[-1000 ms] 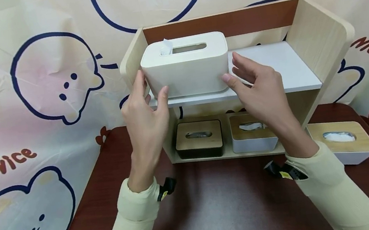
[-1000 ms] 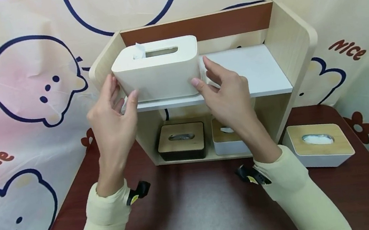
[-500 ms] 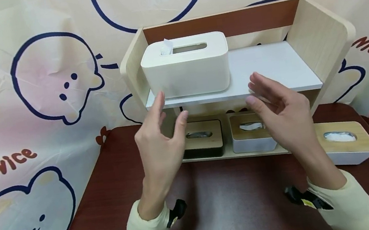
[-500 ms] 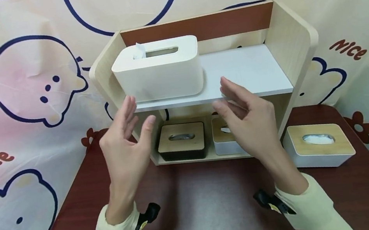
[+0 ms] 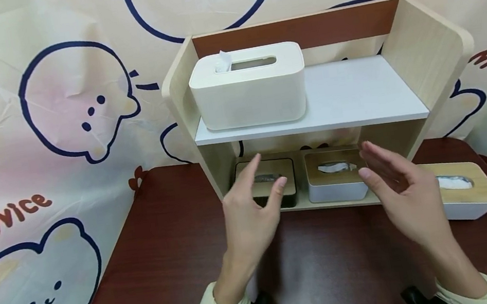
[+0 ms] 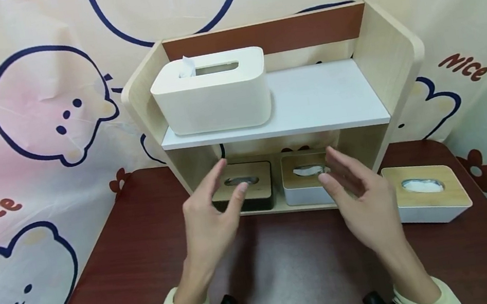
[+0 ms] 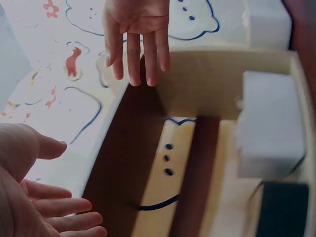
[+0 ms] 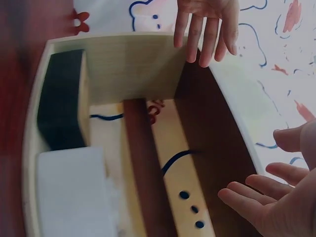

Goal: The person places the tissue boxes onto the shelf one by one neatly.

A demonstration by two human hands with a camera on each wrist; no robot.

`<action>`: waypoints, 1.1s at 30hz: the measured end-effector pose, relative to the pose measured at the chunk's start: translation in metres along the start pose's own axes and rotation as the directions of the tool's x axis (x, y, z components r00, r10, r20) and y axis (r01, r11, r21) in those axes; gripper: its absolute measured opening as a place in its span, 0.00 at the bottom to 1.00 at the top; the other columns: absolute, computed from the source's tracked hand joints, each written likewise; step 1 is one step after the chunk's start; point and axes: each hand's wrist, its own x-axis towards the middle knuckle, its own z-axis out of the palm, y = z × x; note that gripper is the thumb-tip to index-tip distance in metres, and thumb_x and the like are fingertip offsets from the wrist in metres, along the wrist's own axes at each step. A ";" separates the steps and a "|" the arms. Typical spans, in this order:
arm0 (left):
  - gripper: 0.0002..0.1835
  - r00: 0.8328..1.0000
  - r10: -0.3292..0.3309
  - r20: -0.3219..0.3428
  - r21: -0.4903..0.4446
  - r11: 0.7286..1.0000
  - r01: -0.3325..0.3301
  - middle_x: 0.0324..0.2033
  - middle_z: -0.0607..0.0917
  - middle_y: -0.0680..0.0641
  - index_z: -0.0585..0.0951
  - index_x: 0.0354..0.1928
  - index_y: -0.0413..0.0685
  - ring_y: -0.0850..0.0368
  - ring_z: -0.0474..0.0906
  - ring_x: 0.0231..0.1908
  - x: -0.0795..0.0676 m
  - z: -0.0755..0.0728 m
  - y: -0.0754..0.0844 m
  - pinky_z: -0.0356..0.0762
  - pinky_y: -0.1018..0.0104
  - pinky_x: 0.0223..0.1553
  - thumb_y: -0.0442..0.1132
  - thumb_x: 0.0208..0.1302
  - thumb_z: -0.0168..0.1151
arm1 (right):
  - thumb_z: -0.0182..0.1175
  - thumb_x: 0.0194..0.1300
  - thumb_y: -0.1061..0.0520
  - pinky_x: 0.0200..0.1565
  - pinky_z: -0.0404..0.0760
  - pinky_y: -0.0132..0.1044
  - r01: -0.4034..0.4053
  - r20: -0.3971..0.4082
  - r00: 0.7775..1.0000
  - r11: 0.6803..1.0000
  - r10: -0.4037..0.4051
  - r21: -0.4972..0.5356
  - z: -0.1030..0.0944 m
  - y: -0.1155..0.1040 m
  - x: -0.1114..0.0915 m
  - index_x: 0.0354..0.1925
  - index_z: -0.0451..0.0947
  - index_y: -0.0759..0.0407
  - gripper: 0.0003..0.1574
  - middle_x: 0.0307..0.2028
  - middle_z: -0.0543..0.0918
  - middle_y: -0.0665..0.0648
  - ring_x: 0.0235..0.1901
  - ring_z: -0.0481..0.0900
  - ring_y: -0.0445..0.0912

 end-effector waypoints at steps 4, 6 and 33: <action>0.31 0.996 -0.048 0.073 -0.013 0.999 0.049 0.62 0.80 0.45 0.74 0.67 0.42 0.55 0.74 0.64 -0.014 0.018 -0.002 0.75 0.58 0.62 0.50 0.67 0.65 | 0.64 0.68 0.59 0.51 0.76 0.18 -0.052 0.006 0.999 0.999 0.052 -0.018 -0.005 0.017 -0.011 0.68 0.73 0.46 0.31 0.63 0.79 0.52 0.58 0.79 0.35; 0.32 0.992 -0.073 0.104 -0.014 0.997 0.075 0.63 0.79 0.45 0.73 0.68 0.43 0.55 0.74 0.64 -0.020 0.027 -0.003 0.76 0.57 0.62 0.51 0.67 0.65 | 0.64 0.68 0.58 0.50 0.76 0.18 -0.081 0.004 0.997 0.996 0.081 -0.026 -0.007 0.025 -0.017 0.68 0.73 0.46 0.31 0.62 0.79 0.51 0.57 0.79 0.33; 0.33 0.913 -0.124 0.389 -0.026 0.989 0.146 0.66 0.75 0.46 0.70 0.70 0.45 0.56 0.70 0.67 -0.059 0.117 0.005 0.74 0.59 0.63 0.53 0.69 0.62 | 0.65 0.67 0.47 0.46 0.65 0.07 -0.303 -0.141 0.952 0.902 0.272 -0.308 -0.058 0.130 -0.071 0.66 0.76 0.47 0.30 0.53 0.84 0.38 0.47 0.71 0.13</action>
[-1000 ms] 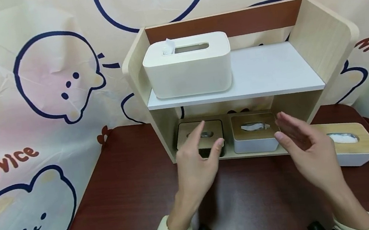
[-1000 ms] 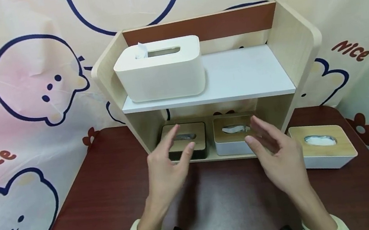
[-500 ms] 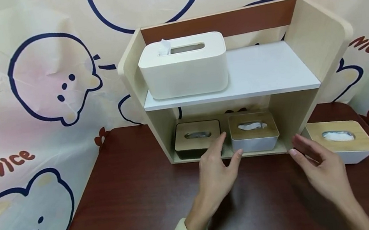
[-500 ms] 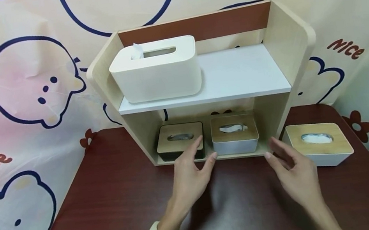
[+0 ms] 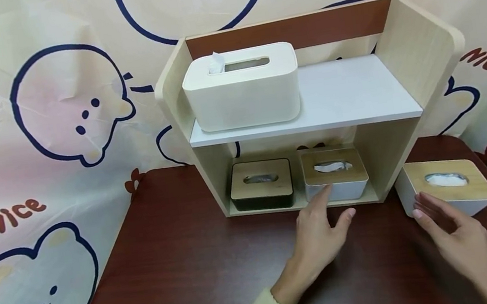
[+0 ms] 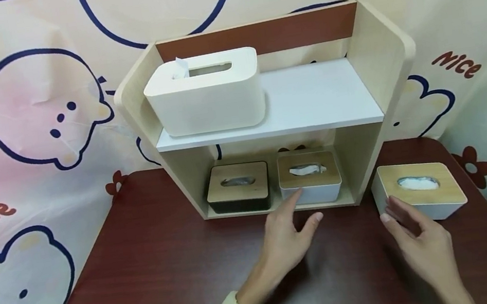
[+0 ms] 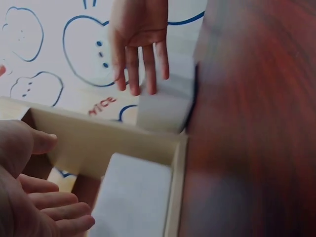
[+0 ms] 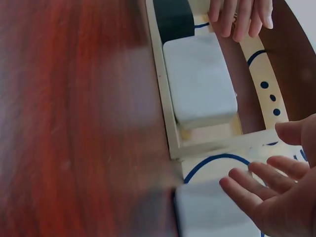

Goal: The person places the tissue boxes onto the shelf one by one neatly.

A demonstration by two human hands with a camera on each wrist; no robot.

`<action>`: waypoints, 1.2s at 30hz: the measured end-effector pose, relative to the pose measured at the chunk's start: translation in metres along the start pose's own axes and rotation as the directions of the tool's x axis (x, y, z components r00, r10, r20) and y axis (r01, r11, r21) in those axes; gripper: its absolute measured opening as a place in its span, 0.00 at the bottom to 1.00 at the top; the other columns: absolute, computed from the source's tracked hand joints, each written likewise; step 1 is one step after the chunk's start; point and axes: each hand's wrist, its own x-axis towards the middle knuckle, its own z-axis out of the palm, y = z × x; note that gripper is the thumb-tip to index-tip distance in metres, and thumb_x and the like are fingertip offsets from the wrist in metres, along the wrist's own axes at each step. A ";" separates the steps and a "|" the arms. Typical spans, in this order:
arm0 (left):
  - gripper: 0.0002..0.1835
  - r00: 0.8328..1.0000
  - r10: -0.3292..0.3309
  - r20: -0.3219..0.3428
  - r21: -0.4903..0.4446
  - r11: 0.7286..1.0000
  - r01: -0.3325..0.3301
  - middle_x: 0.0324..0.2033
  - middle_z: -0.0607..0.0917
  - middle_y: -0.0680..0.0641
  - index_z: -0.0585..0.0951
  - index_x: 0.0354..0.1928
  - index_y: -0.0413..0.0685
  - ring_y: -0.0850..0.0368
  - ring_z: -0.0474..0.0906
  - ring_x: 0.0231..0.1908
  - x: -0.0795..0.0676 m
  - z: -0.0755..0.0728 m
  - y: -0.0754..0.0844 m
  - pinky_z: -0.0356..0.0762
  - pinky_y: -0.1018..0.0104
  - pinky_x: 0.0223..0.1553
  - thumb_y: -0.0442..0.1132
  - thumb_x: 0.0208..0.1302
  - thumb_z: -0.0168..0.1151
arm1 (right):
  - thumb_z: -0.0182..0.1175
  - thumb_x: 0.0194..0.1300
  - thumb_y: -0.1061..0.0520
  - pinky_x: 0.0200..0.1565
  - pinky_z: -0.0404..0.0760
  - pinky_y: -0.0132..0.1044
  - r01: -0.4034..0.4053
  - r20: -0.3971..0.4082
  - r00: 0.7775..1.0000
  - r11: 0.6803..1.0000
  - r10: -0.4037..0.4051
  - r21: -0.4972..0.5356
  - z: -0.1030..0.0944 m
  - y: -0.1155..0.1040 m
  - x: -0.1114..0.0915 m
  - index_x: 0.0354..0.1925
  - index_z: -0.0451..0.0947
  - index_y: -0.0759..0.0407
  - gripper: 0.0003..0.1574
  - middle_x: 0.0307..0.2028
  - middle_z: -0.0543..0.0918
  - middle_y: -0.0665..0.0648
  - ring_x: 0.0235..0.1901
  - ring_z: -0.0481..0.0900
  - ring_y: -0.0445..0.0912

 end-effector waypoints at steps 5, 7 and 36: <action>0.32 0.999 0.031 0.045 0.011 0.999 -0.031 0.66 0.75 0.49 0.70 0.70 0.46 0.60 0.70 0.66 0.000 0.020 0.006 0.73 0.64 0.64 0.54 0.70 0.61 | 0.62 0.69 0.42 0.49 0.55 0.08 -0.047 0.019 0.999 0.996 0.049 -0.075 -0.008 0.010 -0.004 0.69 0.71 0.39 0.33 0.57 0.82 0.37 0.51 0.61 0.10; 0.32 0.997 0.037 0.061 0.022 0.999 -0.039 0.66 0.76 0.50 0.70 0.70 0.46 0.60 0.71 0.66 -0.001 0.027 0.008 0.73 0.66 0.63 0.55 0.70 0.60 | 0.62 0.69 0.41 0.48 0.55 0.09 -0.057 0.017 0.998 0.995 0.059 -0.085 -0.010 0.014 -0.005 0.69 0.71 0.38 0.33 0.57 0.81 0.34 0.51 0.59 0.10; 0.34 0.984 0.077 0.163 0.069 0.994 -0.090 0.66 0.75 0.53 0.69 0.71 0.49 0.64 0.72 0.64 0.007 0.091 0.040 0.74 0.75 0.59 0.59 0.71 0.56 | 0.50 0.73 0.35 0.56 0.72 0.63 -0.492 -0.058 0.868 0.841 0.492 -0.226 -0.044 0.071 0.018 0.77 0.54 0.59 0.46 0.72 0.61 0.70 0.67 0.63 0.66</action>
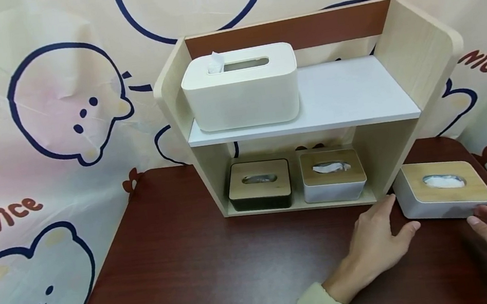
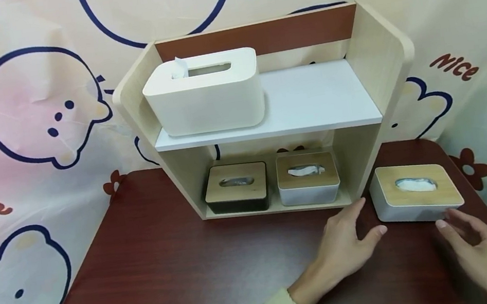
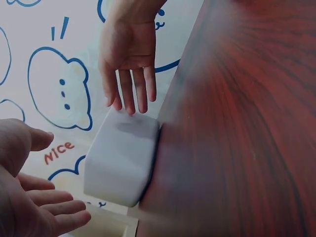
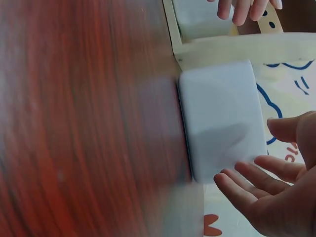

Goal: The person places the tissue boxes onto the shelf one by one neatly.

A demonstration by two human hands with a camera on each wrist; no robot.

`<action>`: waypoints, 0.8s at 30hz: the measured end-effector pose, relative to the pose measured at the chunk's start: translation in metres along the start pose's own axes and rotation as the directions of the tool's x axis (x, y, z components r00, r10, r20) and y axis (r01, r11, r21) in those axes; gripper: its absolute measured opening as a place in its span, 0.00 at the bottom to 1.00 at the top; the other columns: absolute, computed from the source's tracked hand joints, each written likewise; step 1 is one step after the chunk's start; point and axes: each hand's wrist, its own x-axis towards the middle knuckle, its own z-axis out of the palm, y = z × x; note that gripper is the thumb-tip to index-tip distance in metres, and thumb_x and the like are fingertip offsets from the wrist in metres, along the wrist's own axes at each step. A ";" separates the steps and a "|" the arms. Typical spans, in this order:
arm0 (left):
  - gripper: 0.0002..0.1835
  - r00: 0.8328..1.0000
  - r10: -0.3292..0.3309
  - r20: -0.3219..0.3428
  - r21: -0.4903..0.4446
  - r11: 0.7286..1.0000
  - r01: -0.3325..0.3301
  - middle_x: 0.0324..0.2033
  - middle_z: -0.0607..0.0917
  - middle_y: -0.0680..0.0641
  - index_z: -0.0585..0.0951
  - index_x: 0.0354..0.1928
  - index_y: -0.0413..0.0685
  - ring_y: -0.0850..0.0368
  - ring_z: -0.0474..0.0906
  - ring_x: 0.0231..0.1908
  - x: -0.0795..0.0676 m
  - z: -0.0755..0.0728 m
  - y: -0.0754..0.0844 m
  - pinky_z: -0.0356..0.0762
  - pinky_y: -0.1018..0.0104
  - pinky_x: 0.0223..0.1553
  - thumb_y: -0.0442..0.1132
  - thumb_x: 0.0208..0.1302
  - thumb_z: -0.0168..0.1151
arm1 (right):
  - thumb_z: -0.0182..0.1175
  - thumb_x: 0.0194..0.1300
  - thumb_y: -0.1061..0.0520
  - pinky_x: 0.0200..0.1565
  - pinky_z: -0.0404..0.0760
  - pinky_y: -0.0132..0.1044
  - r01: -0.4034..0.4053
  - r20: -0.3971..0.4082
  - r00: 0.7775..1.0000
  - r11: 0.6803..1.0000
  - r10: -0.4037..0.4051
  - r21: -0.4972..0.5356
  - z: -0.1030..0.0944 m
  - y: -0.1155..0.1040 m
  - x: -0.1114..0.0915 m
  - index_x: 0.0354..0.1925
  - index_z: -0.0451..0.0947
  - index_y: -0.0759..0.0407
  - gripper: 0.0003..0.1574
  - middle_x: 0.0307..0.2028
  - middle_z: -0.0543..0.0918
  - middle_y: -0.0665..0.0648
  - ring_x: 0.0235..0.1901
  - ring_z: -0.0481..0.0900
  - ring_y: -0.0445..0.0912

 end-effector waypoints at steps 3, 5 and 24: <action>0.35 0.999 -0.022 0.027 -0.005 1.000 0.023 0.67 0.74 0.53 0.68 0.72 0.50 0.63 0.72 0.64 0.003 0.005 0.003 0.74 0.74 0.59 0.61 0.71 0.55 | 0.49 0.73 0.35 0.56 0.75 0.59 -0.055 0.015 0.998 0.998 0.054 0.043 0.001 0.006 0.008 0.78 0.51 0.57 0.47 0.74 0.59 0.68 0.68 0.64 0.64; 0.35 0.999 -0.036 0.039 -0.004 0.999 0.037 0.68 0.73 0.53 0.68 0.72 0.51 0.63 0.71 0.65 0.005 0.009 0.004 0.75 0.74 0.59 0.61 0.71 0.55 | 0.48 0.73 0.35 0.60 0.75 0.58 -0.085 0.024 0.996 0.993 0.083 0.087 0.001 0.010 0.013 0.79 0.48 0.55 0.48 0.75 0.57 0.66 0.70 0.62 0.63; 0.40 0.992 -0.114 0.063 -0.044 0.992 0.116 0.72 0.67 0.49 0.63 0.75 0.48 0.58 0.68 0.68 0.023 0.039 0.003 0.73 0.72 0.61 0.61 0.69 0.58 | 0.58 0.71 0.42 0.56 0.72 0.48 0.115 0.083 0.989 0.988 -0.124 0.103 0.010 0.047 0.071 0.78 0.33 0.37 0.53 0.78 0.44 0.59 0.74 0.51 0.62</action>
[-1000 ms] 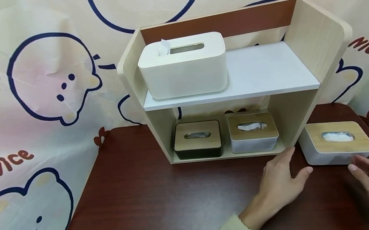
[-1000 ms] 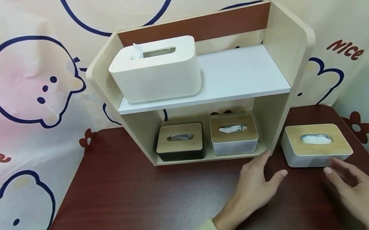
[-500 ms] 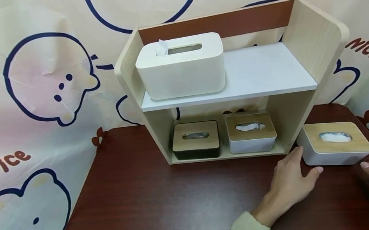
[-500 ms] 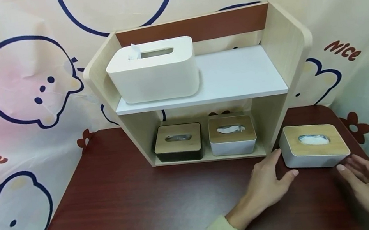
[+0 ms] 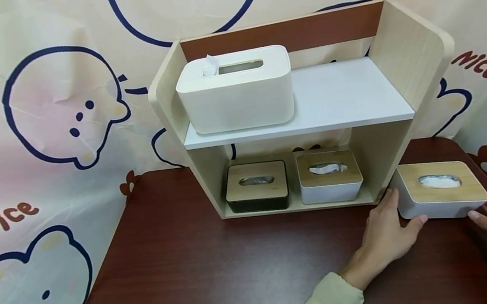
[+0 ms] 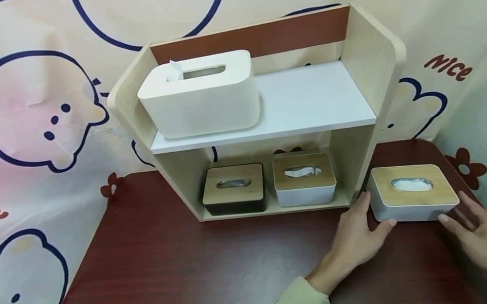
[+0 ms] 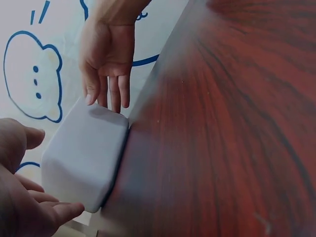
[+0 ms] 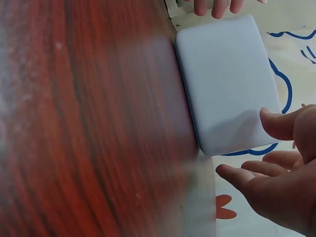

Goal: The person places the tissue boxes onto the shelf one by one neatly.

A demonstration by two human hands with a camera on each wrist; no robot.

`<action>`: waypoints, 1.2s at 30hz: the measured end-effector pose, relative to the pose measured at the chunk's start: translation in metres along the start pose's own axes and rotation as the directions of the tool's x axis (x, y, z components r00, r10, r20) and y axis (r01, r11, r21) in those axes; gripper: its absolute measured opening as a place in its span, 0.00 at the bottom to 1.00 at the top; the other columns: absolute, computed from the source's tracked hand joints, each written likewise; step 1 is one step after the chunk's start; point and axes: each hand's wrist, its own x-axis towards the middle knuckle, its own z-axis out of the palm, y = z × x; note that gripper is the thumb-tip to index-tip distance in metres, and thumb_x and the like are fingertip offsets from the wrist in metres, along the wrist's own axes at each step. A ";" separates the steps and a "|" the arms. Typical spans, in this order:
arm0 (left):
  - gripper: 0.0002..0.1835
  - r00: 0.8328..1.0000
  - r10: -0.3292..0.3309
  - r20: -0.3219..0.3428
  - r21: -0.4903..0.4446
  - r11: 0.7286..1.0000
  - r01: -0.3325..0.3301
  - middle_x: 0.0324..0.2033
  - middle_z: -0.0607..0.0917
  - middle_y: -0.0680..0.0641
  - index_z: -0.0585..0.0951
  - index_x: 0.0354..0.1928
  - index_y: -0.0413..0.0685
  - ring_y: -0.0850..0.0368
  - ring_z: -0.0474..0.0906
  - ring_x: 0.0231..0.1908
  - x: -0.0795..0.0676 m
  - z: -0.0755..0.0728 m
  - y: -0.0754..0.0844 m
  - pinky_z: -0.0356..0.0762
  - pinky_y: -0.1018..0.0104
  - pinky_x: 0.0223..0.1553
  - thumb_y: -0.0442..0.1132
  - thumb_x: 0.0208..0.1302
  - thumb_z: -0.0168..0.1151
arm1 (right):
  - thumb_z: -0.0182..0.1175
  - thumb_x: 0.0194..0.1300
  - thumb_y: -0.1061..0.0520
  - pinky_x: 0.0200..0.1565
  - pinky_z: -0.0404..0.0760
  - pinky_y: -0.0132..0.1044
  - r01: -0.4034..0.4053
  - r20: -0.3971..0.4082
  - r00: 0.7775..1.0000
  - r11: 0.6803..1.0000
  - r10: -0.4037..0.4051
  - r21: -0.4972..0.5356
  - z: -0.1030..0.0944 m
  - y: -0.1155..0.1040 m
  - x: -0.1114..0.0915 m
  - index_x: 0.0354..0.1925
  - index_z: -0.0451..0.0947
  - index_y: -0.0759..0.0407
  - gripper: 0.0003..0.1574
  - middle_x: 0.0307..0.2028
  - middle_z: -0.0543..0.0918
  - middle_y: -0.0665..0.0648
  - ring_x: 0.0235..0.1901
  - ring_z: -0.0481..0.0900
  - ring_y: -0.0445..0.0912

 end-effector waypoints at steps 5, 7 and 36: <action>0.41 1.000 -0.012 -0.005 -0.043 0.999 0.011 0.72 0.66 0.50 0.61 0.76 0.46 0.60 0.67 0.68 0.004 0.006 -0.001 0.73 0.73 0.60 0.60 0.69 0.59 | 0.58 0.72 0.46 0.56 0.72 0.46 0.010 0.020 1.000 0.999 -0.011 0.032 0.000 0.003 0.004 0.78 0.32 0.38 0.54 0.78 0.44 0.62 0.74 0.51 0.62; 0.41 1.000 -0.007 -0.019 -0.050 0.999 0.006 0.72 0.67 0.50 0.61 0.75 0.45 0.61 0.68 0.67 0.004 0.008 -0.002 0.73 0.74 0.59 0.59 0.68 0.60 | 0.58 0.72 0.48 0.56 0.72 0.44 0.021 0.024 0.999 0.999 -0.022 0.049 0.000 0.001 0.002 0.78 0.33 0.38 0.53 0.78 0.44 0.62 0.74 0.51 0.62; 0.31 0.987 0.112 -0.116 -0.040 0.992 -0.117 0.61 0.77 0.57 0.68 0.70 0.50 0.68 0.74 0.59 0.010 0.024 -0.006 0.73 0.83 0.51 0.49 0.69 0.63 | 0.56 0.74 0.52 0.60 0.66 0.57 -0.012 -0.022 1.000 0.995 0.015 0.103 0.010 -0.012 0.000 0.79 0.39 0.40 0.48 0.79 0.43 0.57 0.74 0.48 0.62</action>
